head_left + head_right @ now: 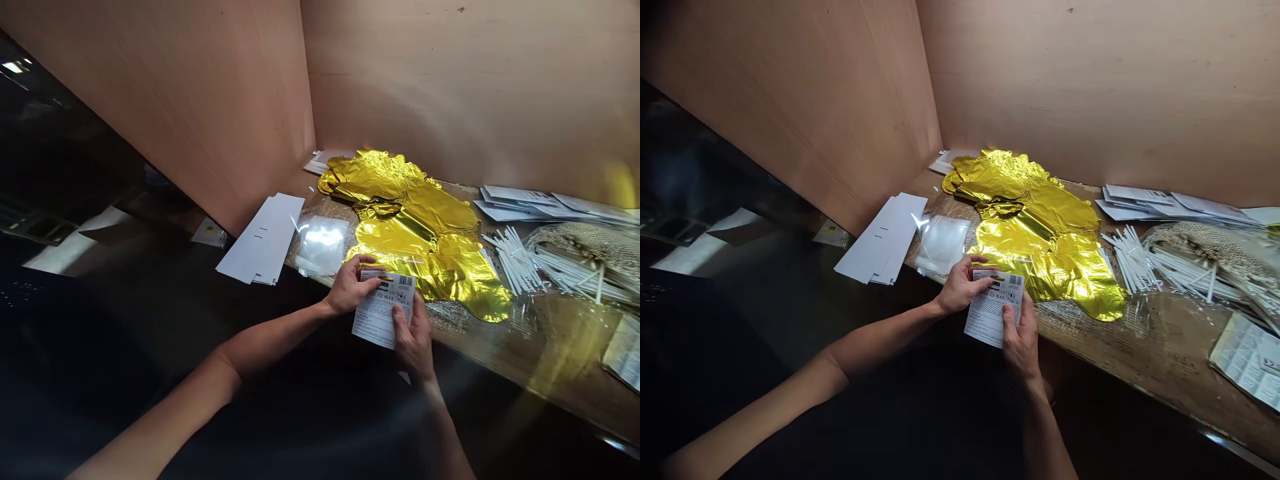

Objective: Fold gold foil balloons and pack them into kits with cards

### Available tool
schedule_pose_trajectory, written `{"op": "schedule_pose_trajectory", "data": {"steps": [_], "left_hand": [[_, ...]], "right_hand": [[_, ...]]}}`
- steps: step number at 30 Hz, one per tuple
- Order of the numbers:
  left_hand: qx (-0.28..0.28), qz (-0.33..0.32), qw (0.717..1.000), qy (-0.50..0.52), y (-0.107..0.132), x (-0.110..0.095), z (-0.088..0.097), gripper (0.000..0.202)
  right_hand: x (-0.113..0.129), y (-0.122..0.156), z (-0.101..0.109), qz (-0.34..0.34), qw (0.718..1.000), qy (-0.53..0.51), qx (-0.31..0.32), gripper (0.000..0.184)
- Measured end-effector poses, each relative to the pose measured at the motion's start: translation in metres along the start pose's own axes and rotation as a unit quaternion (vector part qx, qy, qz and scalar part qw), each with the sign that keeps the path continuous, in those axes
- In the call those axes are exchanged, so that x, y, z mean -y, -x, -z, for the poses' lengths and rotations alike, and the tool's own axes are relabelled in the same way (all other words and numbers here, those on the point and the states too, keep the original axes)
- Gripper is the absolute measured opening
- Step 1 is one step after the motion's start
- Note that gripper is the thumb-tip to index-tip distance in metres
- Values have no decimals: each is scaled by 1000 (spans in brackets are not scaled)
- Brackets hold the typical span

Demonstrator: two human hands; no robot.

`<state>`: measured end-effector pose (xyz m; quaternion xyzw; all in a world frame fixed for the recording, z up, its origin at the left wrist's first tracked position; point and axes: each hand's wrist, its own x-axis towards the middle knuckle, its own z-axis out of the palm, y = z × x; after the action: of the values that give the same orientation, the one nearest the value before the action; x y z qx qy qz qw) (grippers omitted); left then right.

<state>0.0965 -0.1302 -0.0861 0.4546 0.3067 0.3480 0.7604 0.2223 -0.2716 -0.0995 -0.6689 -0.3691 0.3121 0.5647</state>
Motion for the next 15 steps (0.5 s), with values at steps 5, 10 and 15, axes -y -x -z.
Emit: {"op": "schedule_pose_trajectory", "data": {"steps": [5, 10, 15], "left_hand": [[-37, -8, 999, -18, 8, 14, -6, 53], [47, 78, 995, 47, 6, 0, -2, 53], [76, 196, 969, 129, -17, -9, -21, 51]], "right_hand": [[-7, 9, -7, -23, 998, -56, -13, 65], [-3, 6, 11, -25, 999, -30, 12, 62], [-6, 19, 26, -75, 989, -127, -5, 66]]}}
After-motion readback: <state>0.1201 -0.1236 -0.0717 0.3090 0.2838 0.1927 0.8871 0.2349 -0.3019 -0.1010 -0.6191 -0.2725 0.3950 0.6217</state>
